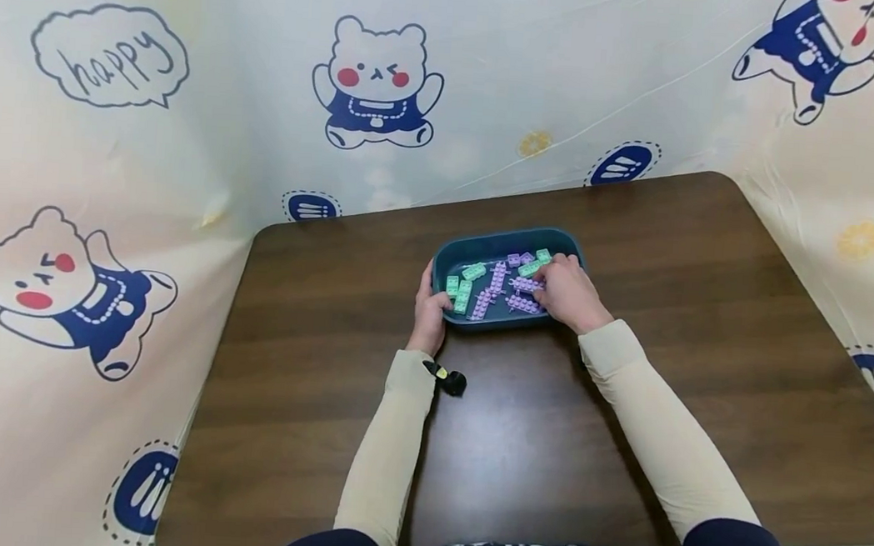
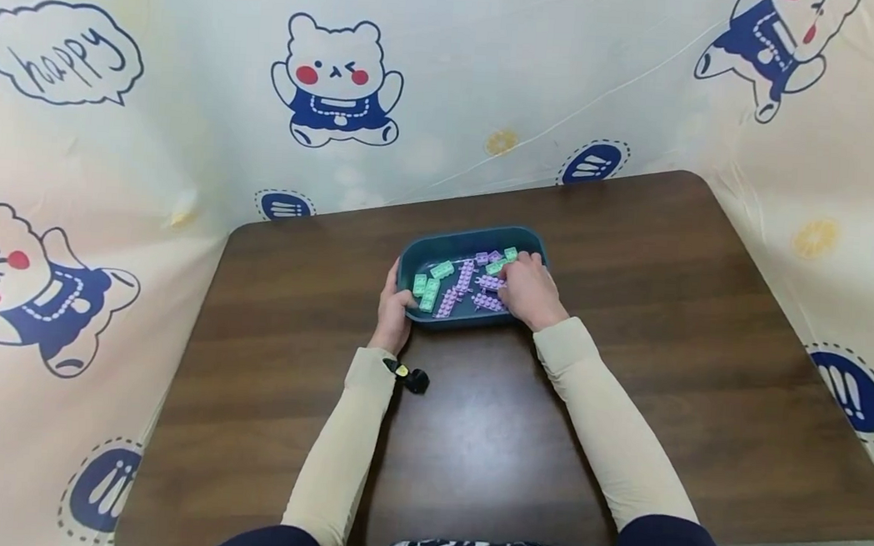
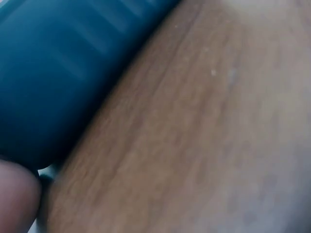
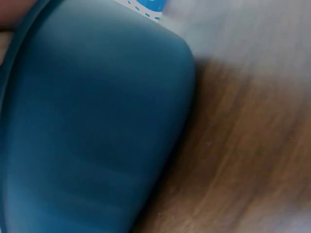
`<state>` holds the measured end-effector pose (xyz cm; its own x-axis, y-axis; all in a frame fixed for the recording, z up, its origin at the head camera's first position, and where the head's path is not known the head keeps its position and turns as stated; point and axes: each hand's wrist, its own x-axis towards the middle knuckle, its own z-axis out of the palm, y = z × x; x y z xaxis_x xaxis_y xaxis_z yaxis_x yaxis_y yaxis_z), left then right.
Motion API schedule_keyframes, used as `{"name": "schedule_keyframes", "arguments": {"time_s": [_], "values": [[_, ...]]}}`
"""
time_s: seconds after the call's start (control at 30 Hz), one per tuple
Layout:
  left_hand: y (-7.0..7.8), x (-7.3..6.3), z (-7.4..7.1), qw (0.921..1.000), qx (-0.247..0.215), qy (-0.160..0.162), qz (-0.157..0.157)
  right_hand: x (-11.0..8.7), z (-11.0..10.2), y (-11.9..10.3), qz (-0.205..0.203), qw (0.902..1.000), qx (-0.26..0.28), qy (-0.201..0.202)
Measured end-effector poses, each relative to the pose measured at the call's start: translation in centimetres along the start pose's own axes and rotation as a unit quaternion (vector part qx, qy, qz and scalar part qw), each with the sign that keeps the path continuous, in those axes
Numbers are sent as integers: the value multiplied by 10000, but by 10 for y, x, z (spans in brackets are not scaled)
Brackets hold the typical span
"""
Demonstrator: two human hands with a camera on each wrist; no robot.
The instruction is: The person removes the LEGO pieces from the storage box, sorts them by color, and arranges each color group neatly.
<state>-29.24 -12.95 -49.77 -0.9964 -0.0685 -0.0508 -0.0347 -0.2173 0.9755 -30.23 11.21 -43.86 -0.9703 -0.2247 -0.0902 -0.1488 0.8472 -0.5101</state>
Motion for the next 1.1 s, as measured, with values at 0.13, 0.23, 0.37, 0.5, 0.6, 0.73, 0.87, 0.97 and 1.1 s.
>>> {"name": "schedule_keyframes", "arguments": {"time_s": [0.13,0.23,0.37,0.5,0.6,0.73,0.87,0.97,1.1], "values": [[-1,-5,-8,9992,-385,-60,19,0,5,-3,-158,9999,37,2],[-1,-5,-12,9987,-457,-134,153,0,8,-6,-335,9993,97,140],[-2,-2,-13,9984,-484,-180,243,-3,9,-4,-506,9979,189,365],[-5,-1,-8,9987,-477,-128,117,-8,7,3,-479,9970,366,481],[-5,0,-3,9989,-441,-91,155,-8,4,7,-544,9949,600,594],[-4,3,-1,9986,-454,-66,260,-6,-1,11,-824,9881,1002,830],[-3,3,-3,9989,-417,-5,234,-10,0,13,-1283,9758,1336,1162],[-3,1,-4,9992,-373,-21,160,-18,5,13,-1702,9639,1448,1446],[-3,2,-4,9991,-402,-117,106,-34,13,6,-2184,9481,1526,1733]]}}
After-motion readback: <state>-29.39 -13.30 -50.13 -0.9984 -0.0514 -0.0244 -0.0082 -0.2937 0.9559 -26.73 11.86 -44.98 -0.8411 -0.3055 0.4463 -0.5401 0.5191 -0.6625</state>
